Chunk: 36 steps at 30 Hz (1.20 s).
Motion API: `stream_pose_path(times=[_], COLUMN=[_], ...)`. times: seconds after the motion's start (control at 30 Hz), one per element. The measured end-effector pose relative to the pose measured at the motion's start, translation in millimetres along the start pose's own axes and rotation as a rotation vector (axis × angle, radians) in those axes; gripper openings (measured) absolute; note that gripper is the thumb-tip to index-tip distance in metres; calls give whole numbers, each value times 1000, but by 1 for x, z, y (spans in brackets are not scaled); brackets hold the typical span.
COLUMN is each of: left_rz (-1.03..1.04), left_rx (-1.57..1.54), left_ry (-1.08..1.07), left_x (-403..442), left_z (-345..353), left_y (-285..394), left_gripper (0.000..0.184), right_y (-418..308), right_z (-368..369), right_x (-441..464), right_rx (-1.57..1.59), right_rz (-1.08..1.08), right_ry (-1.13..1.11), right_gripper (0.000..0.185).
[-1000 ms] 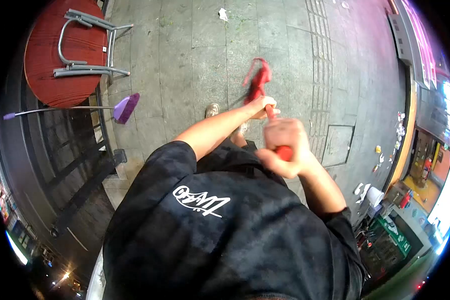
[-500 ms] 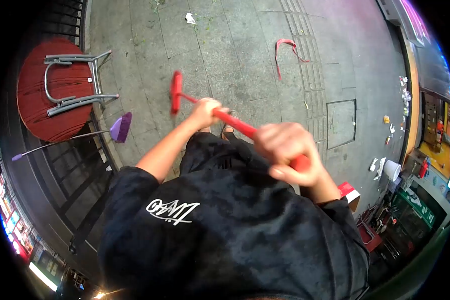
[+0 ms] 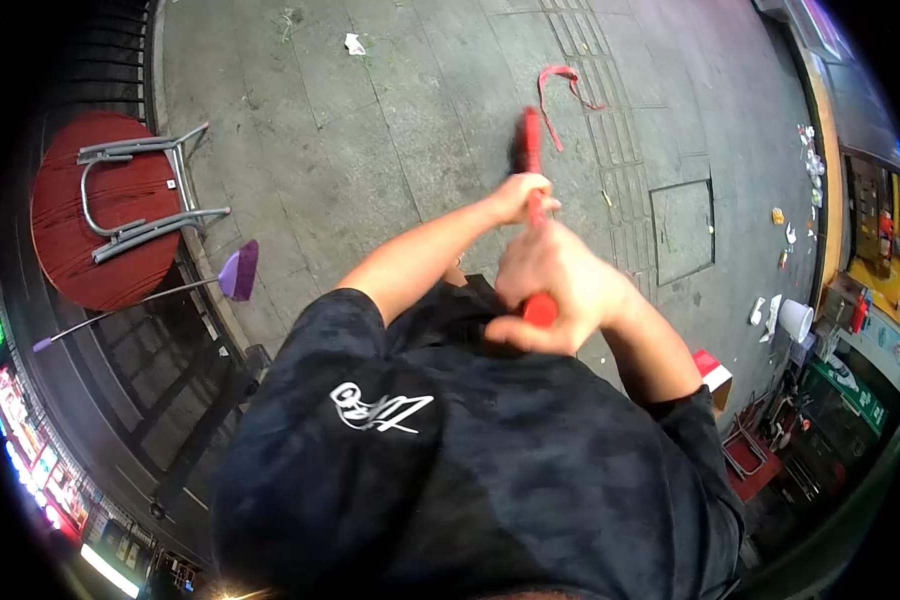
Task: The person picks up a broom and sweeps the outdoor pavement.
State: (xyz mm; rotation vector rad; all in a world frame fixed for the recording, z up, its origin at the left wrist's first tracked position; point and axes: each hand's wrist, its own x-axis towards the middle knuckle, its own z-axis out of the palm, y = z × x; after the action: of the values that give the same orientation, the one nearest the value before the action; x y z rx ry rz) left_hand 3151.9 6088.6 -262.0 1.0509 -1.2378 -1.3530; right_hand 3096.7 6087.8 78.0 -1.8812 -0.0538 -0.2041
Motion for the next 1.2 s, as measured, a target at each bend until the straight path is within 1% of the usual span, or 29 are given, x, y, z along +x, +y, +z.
stream_pose_path(times=[0.03, 0.1, 0.17, 0.23, 0.3, 0.37, 0.4, 0.43, 0.5, 0.57, 0.6, 0.63, 0.7, 0.73, 0.77, 0.83, 0.9, 0.93, 0.97, 1.03, 1.07, 1.1, 1.13, 1.17, 1.2], left_rz=[95, 327, 425, 395, 381, 179, 161, 144, -111, -283, -292, -297, -339, -355, -367, -481, -478, -617, -605, -520, -455, -302, -233, -183, 11], left_rx=[232, 453, 463, 558, 647, 819, 860, 897, 884, 844, 838, 830, 928, 948, 970, 885, 937, 930, 909, 956, 837, 761, 682, 625, 544], left_ry=[-46, -105, -107, -64, -26, -3, 53, 107, 275, 450, 511, 567, 581, 591, 602, 639, 621, 569, 553, 471, 428, 446, 486, 462, 483], left_x=[9, 18, 17, -1, -19, -64, -91, -121, -179, -235, -260, -284, -328, -349, -366, -396, -417, -413, -401, -369, -344, -316, -286, -257, -229], left_z=[4, 8, 3, -28, -66, -121, -150, -182, -241, -300, -328, -360, -424, -454, -485, -541, -590, -606, -621, -641, -644, -634, -620, -607, -594], left_y=[31, 78, 106, 117, 118, 106, 102, 100, 94, 90, 88, 86, 66, 60, 56, 40, 10, 19, 16, 6, 2, 6, 17, 20, 33], left_gripper=[37, 37, 41, 42, 43, 25, 24, 23, 21, 18, 18, 17, 17, 18, 18, 19, 20, 18, 18, 17, 17, 18, 24, 34, 41], right_y=[-5, -36, -65, -77, -73, -61, -51, -40, -13, 23, 39, 55, 86, 98, 117, 139, 167, 175, 180, 184, 173, 155, 140, 123, 105], right_z=[4, 1, -16, -31, -35, -29, -16, -6, 14, 43, 57, 74, 109, 123, 139, 165, 185, 188, 182, 159, 138, 116, 101, 87, 75], right_x=[1, 8, 16, 23, 29, 49, 62, 78, 116, 166, 194, 225, 282, 313, 343, 402, 451, 473, 488, 513, 519, 521, 524, 526, 528], right_rx=[-84, -76, -36, 25, 128, 233, 271, 333, 330, 354, 346, 383, 391, 411, 413, 413, 465, 444, 433, 433, 397, 362, 293, 224, 192], right_rz=[-46, -102, -162, -218, -268, -285, -298, -264, -196, -185, -195, -213, -205, -161, -163, -117, -54, -36, -11, 108, 139, 167, 96, 25, 30], right_ry=[-31, -75, -94, -109, -40, 15, 108, 107, 36, -66, -108, -141, -137, -174, -184, -162, -175, -172, -162, -79, -92, -109, -162, -217, -249], right_gripper=[45, 46, 46, 46, 46, 46, 54, 48, 36, 30, 29, 31, 29, 30, 29, 26, 23, 25, 25, 31, 32, 34, 34, 35, 35])
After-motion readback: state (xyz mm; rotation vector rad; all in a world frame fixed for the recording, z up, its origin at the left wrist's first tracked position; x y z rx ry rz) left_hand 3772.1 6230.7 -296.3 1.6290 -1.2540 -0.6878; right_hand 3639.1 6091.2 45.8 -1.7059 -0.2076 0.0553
